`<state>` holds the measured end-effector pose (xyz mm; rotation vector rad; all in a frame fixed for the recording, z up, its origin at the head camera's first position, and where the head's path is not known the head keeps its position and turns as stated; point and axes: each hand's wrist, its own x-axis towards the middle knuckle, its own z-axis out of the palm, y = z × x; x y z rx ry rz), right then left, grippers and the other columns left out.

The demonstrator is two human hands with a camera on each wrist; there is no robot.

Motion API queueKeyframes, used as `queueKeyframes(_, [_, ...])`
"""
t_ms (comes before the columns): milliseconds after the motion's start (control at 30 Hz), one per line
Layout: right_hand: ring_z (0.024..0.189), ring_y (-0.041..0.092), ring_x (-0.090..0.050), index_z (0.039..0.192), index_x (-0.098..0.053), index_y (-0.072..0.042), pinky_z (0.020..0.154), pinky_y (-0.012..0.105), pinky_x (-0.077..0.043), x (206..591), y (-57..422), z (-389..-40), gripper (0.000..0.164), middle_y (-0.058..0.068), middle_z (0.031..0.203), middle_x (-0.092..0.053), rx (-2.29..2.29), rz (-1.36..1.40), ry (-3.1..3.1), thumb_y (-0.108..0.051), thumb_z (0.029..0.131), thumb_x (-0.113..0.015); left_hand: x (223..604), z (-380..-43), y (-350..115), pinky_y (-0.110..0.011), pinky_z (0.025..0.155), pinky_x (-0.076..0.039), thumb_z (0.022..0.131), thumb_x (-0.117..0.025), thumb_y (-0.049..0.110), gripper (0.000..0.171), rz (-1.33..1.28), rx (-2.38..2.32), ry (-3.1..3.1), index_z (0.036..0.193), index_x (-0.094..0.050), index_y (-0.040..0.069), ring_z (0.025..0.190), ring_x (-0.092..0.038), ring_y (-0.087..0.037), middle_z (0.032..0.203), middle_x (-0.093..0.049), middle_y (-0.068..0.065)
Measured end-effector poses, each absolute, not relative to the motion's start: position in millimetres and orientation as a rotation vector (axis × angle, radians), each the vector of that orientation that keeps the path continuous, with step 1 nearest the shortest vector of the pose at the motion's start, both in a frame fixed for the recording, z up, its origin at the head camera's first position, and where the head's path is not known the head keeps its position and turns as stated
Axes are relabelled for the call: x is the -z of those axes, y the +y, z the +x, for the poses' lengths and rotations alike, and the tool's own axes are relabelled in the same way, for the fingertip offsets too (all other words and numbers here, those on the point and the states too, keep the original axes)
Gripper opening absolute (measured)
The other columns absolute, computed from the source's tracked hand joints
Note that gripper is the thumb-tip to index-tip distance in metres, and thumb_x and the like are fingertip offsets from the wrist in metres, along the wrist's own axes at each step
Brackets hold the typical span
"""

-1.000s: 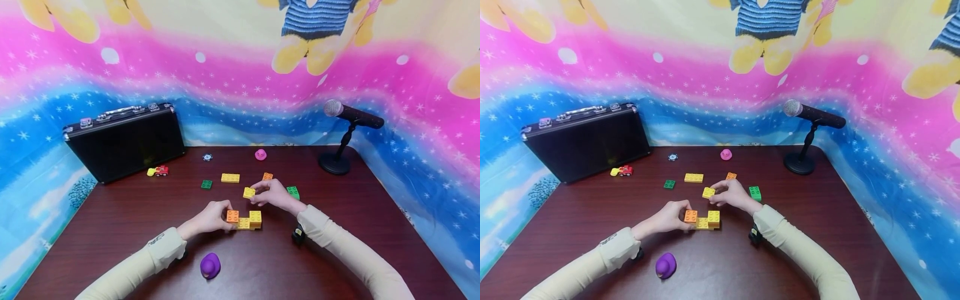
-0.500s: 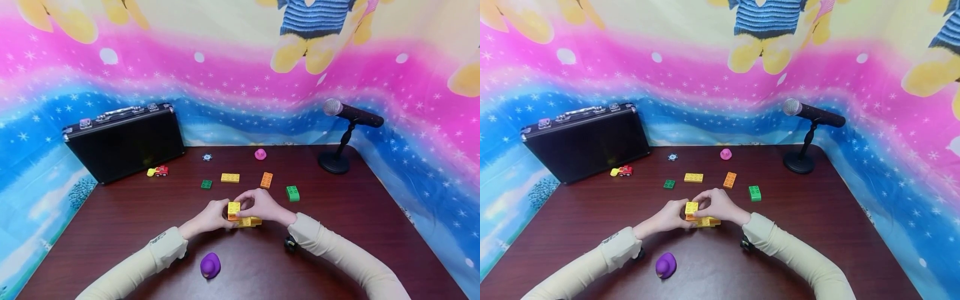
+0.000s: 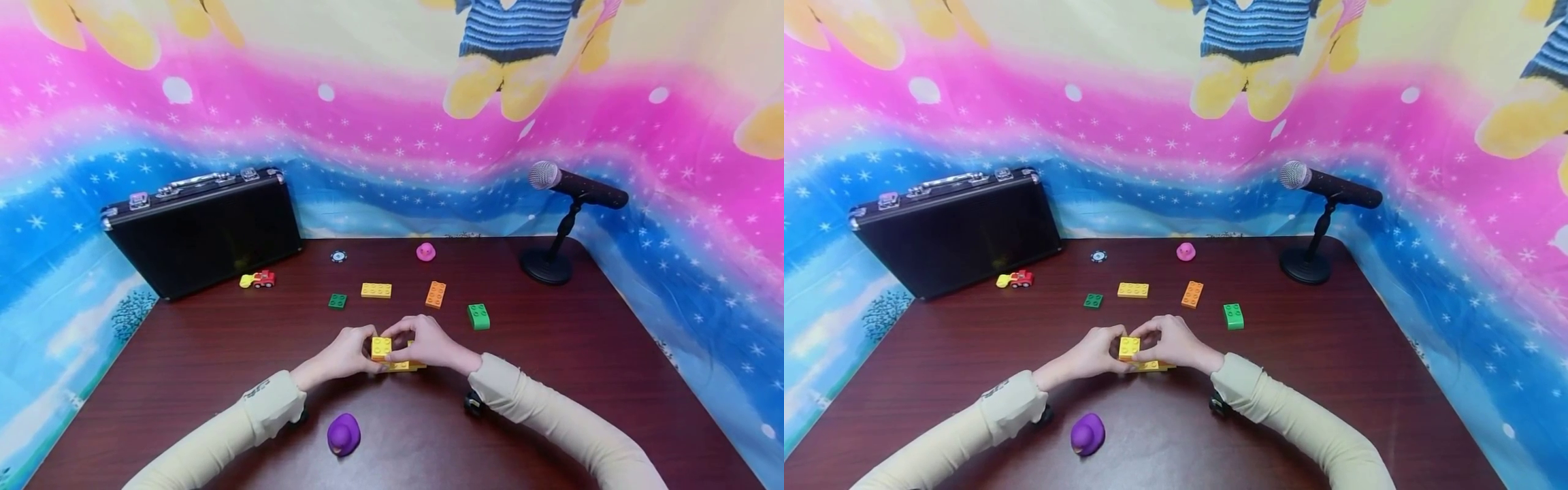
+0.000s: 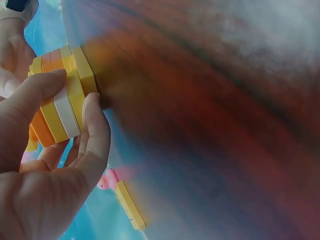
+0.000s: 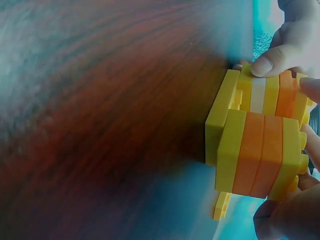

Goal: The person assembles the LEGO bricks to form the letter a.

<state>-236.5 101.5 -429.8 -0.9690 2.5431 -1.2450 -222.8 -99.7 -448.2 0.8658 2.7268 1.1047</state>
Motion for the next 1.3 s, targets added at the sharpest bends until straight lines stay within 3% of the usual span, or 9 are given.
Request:
queueKeyframes(533, [0.07, 0.008, -0.06, 0.096, -0.071, -0.015, 0.063, 0.026, -0.051, 432.4, 96.7, -232.5, 0.03, -0.007, 0.082, -0.063, 1.343, -1.061, 2.543, -0.022, 0.068, -0.079, 452.8, -227.1, -100.4, -0.019, 0.052, -0.045, 0.062, -0.081, 0.026, 0.018, 0.82, -1.106, 2.702, 0.068, -0.067, 0.017, 0.057, -0.052, 0.0, 0.064, -0.059, 0.009])
queueKeyframes(667, [0.068, 0.007, -0.056, 0.095, -0.072, -0.018, 0.06, 0.024, -0.049, 432.4, 97.8, -234.1, 0.031, -0.009, 0.077, -0.06, 1.32, -1.091, 2.56, -0.029, 0.068, -0.079, 453.6, -226.3, -99.8, -0.019, 0.052, -0.047, 0.062, -0.08, 0.022, 0.018, 0.771, -1.169, 2.632, 0.071, -0.067, 0.013, 0.056, -0.054, -0.001, 0.068, -0.059, 0.006])
queueKeyframes(833, [0.068, 0.008, -0.056, 0.096, -0.072, -0.017, 0.06, 0.024, -0.048, 434.0, 99.9, -234.4, 0.03, -0.008, 0.077, -0.06, 1.348, -1.08, 2.554, -0.027, 0.068, -0.079, 454.2, -226.6, -99.6, -0.02, 0.054, -0.048, 0.063, -0.08, 0.018, 0.021, 0.768, -1.208, 2.585, 0.076, -0.066, 0.01, 0.057, -0.058, -0.002, 0.073, -0.06, 0.003])
queueKeyframes(1133, [0.068, 0.006, -0.057, 0.097, -0.071, -0.017, 0.061, 0.026, -0.049, 434.8, 99.5, -233.2, 0.03, -0.006, 0.079, -0.061, 1.342, -1.083, 2.578, -0.025, 0.069, -0.078, 451.0, -227.6, -103.6, -0.022, 0.057, -0.051, 0.063, -0.082, 0.024, 0.043, 0.787, -1.259, 2.529, 0.095, -0.056, 0.01, 0.061, -0.063, -0.006, 0.078, -0.066, 0.003])
queueKeyframes(1300, [0.068, 0.006, -0.057, 0.096, -0.071, -0.017, 0.06, 0.024, -0.049, 436.4, 99.3, -233.6, 0.029, -0.005, 0.079, -0.06, 1.342, -1.097, 2.59, -0.025, 0.069, -0.079, 449.3, -226.6, -108.5, -0.025, 0.059, -0.053, 0.067, -0.079, 0.013, 0.037, 0.795, -1.379, 2.421, 0.093, -0.053, 0.006, 0.065, -0.065, -0.011, 0.086, -0.068, -0.007])
